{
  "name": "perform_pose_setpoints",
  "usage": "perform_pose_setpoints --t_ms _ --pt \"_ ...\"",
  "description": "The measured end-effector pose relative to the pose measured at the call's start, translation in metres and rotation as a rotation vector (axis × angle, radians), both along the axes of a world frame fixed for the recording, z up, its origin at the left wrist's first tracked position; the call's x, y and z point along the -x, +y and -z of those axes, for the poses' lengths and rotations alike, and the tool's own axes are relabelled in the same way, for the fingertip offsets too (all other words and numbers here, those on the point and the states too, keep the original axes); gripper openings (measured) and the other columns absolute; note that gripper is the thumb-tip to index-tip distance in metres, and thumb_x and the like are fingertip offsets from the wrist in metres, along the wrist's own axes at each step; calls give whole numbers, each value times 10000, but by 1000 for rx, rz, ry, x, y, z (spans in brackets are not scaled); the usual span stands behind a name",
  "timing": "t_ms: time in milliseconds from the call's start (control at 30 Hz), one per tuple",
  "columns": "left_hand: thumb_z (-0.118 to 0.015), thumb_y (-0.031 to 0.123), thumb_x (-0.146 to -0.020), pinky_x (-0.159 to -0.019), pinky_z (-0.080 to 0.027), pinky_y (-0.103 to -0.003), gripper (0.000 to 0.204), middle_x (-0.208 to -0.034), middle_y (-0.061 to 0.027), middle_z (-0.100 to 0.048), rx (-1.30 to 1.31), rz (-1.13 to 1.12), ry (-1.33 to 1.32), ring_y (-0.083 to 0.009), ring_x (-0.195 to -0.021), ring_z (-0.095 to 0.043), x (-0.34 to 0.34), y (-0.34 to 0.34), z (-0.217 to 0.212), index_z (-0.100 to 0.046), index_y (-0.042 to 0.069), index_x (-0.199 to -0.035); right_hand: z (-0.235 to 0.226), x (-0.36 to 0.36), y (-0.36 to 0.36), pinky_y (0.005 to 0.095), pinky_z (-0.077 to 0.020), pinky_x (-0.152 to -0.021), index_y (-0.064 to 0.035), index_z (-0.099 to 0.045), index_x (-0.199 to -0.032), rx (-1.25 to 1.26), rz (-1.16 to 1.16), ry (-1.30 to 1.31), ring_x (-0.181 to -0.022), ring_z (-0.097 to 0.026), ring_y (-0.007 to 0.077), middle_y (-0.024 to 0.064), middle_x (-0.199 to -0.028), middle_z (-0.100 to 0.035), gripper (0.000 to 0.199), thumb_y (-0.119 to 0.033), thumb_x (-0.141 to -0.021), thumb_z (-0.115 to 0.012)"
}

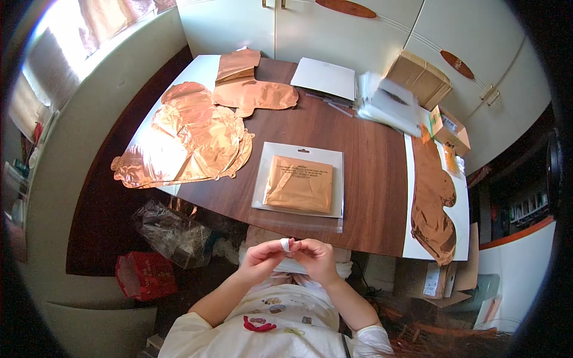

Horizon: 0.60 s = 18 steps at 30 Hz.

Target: Folding metallic foil balloons and placing them into plastic packaging with a cardboard insert.

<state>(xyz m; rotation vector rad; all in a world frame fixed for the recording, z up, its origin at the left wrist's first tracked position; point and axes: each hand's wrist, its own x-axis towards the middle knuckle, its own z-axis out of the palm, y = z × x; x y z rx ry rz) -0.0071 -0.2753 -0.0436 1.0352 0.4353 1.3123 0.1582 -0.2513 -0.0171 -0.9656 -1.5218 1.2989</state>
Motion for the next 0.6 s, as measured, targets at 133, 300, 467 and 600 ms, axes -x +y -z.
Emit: perform_pose_setpoints --t_ms 133,300,467,600 --pt "-496 -114 -837 -915 -426 -292 380 -1207 -117 -550 -69 -44 153 -166 -1074 -541 -5 0 -6 -507 -20 -1205 -3 0 2 239 -492 -625 -22 -635 -808 64 40 -59 -687 -584 71 35 -737 -634 89 -26 -748 -701" --pt "-659 -9 -768 -749 -493 -273 314 -981 -90 -657 -252 -39 657 -147 -871 -629 3 6 -32 -609 39 -1074 -9 -20 14 277 -483 -571 -29 -602 -777 12 -217 -308 -618 -589 118 57 -690 -605 183 -125 -709 -741" --pt "-663 25 -785 -750 -488 -262 257 -955 -82 -660 -150 123 726 -130 -855 -619 12 2 -37 -613 20 -1036 -26 -25 13 314 -492 -617 -48 -597 -808 -309 -347 -502 -700 -614 221 66 -739 -585 291 -257 -692 -763" --pt "-625 25 -833 -754 -479 -236 164 -937 -40 -654 303 260 452 -89 -858 -590 13 1 -49 -614 0 -995 -44 -31 10 268 -498 -649 -46 -598 -893 -16 -333 -458 -732 -605 142 48 -847 -590 399 -271 -644 -813"
